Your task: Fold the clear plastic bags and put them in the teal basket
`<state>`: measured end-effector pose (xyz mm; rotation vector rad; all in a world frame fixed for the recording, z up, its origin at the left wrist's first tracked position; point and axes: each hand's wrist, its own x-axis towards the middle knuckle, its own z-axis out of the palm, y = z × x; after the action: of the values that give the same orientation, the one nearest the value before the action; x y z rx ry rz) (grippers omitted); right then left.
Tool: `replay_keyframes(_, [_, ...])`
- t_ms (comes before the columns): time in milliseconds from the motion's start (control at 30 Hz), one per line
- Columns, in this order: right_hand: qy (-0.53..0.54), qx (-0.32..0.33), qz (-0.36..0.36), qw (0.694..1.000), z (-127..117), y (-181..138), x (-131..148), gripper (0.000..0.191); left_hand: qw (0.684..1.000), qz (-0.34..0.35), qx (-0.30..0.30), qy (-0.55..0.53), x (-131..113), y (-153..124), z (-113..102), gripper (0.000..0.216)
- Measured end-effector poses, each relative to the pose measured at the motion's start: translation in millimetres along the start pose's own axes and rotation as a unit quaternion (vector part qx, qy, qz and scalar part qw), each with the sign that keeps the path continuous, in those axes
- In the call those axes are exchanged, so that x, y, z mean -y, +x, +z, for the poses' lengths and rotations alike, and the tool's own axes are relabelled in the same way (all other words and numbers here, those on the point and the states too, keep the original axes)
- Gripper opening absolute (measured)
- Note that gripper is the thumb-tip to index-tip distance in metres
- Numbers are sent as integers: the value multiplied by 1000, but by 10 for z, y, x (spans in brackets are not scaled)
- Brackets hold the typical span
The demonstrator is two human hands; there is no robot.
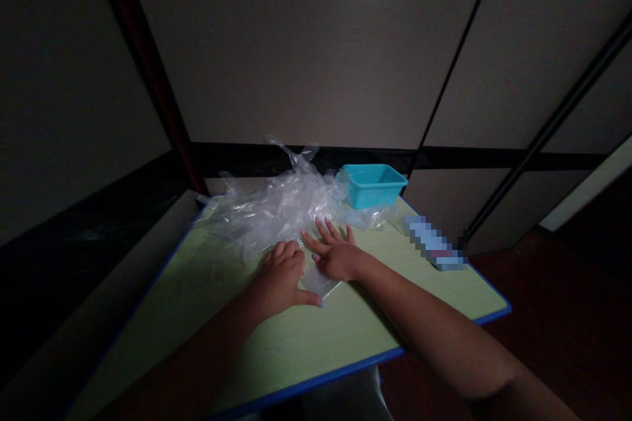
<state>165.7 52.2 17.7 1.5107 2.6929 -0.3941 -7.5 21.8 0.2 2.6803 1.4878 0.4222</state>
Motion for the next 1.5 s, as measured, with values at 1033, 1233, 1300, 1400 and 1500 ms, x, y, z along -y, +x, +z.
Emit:
replay_keyframes(1033, [34, 124, 11, 992, -227, -60, -326, 117, 999, -14, 7, -28, -30, -18, -31, 56])
replay_keyframes(1233, [30, 115, 24, 993, -233, -59, -327, 115, 998, 32, -17, -44, -59, -15, -80, 67])
replay_keyframes(1300, [31, 112, 31, 993, -231, -61, -333, 115, 997, 58, -19, -48, -71, -15, -98, 73])
replay_keyframes(1400, [34, 107, 29, 993, -231, -62, -344, 115, 996, 64, -33, -48, -84, -16, -110, 84])
replay_keyframes(1500, [34, 108, 29, 993, -231, -57, -346, 116, 995, 64, -63, -43, -85, -18, -110, 93])
